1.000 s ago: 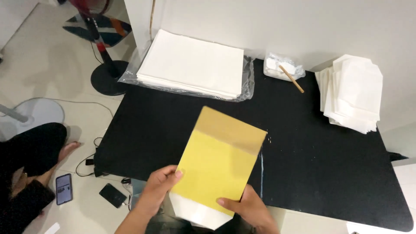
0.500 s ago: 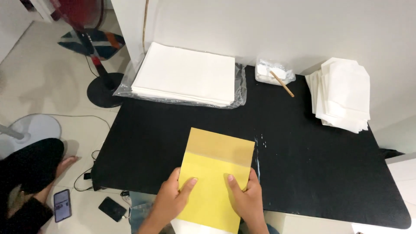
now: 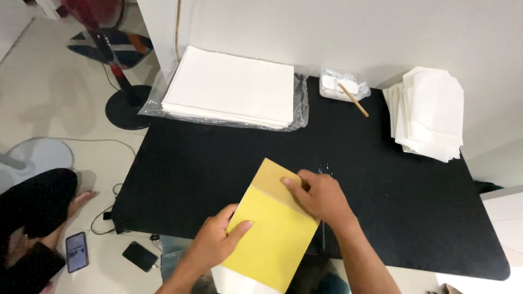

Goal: Manually assembling paper bags by applying glue and folding paper sheets.

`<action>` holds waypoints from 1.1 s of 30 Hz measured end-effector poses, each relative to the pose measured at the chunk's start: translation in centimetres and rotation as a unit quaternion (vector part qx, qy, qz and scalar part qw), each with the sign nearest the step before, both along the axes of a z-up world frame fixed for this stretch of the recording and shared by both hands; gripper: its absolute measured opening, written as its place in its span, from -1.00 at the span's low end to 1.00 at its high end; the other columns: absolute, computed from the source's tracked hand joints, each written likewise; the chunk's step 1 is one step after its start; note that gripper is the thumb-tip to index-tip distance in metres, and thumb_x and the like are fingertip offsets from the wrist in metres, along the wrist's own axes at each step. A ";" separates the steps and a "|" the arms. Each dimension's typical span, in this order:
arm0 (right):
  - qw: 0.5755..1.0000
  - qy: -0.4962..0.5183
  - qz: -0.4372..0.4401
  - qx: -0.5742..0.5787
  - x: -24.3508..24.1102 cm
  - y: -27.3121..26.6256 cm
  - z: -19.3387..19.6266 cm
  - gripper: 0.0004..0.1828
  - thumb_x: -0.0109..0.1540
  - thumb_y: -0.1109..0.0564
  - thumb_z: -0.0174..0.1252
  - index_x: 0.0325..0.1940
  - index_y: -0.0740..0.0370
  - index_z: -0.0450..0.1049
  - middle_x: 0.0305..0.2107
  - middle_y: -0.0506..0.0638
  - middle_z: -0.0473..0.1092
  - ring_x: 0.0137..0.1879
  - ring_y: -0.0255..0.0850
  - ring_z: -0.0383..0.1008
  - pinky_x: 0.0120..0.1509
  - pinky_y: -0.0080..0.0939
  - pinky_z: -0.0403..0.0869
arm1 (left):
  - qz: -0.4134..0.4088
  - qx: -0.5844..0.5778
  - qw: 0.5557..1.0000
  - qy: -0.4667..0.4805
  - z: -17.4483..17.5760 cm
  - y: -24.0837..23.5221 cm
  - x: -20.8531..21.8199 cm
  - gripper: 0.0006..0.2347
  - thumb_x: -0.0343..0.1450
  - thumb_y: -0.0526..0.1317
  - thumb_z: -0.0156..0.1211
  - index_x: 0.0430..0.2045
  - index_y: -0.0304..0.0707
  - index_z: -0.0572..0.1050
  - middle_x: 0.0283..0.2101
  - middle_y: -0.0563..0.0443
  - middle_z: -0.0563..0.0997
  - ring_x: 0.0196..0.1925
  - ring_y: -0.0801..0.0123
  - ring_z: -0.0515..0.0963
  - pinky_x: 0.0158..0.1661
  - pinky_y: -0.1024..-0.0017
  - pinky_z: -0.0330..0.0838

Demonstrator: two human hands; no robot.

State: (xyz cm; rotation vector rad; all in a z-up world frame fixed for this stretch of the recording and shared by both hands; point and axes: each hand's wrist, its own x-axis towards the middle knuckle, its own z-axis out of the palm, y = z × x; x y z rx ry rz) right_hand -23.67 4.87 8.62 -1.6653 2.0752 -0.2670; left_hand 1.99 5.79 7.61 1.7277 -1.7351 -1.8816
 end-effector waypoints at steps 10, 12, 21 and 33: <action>0.992 -0.064 -0.095 -0.052 -2.4 -6.8 2.0 -0.31 0.36 -0.40 0.05 -0.64 0.10 0.22 -0.66 -0.06 0.22 -0.53 -0.29 0.21 -0.36 -0.14 0.08 | 0.112 0.145 0.980 0.077 -4.3 3.6 1.2 -0.59 0.38 0.01 0.25 0.13 0.01 0.55 0.13 0.25 0.71 -0.19 0.52 0.72 -0.31 0.62 0.44; 0.991 -0.069 -0.094 -0.065 -2.5 -7.3 0.9 -0.33 0.37 -0.36 0.09 -0.64 0.11 0.26 -0.68 -0.06 0.25 -0.54 -0.30 0.23 -0.36 -0.19 0.11 | 0.242 0.166 0.952 0.088 -4.3 4.2 0.3 -0.75 0.42 -0.05 0.32 -0.10 -0.08 0.64 -0.24 0.09 0.72 -0.46 0.49 0.44 -0.38 0.63 0.30; 0.990 -0.064 -0.088 -0.088 -2.2 -7.5 0.3 -0.30 0.38 -0.36 0.09 -0.67 0.10 0.21 -0.71 -0.07 0.18 -0.56 -0.30 0.16 -0.38 -0.15 0.05 | 0.304 0.164 0.936 0.074 -3.5 4.5 -0.1 -0.82 0.40 -0.14 0.38 -0.22 -0.18 0.68 -0.08 0.05 0.80 0.08 0.38 0.70 0.06 0.42 0.54; 0.985 -0.087 -0.135 -0.056 -2.3 -7.1 0.4 -0.36 0.39 -0.36 0.07 -0.59 0.11 0.36 -0.65 -0.04 0.30 -0.54 -0.28 0.31 -0.38 -0.23 0.11 | 0.382 0.147 0.893 0.187 -7.2 5.9 -0.4 -0.83 0.42 -0.21 0.41 -0.31 -0.40 0.70 -0.49 -0.06 0.61 -0.62 0.39 0.19 -0.56 0.47 -0.01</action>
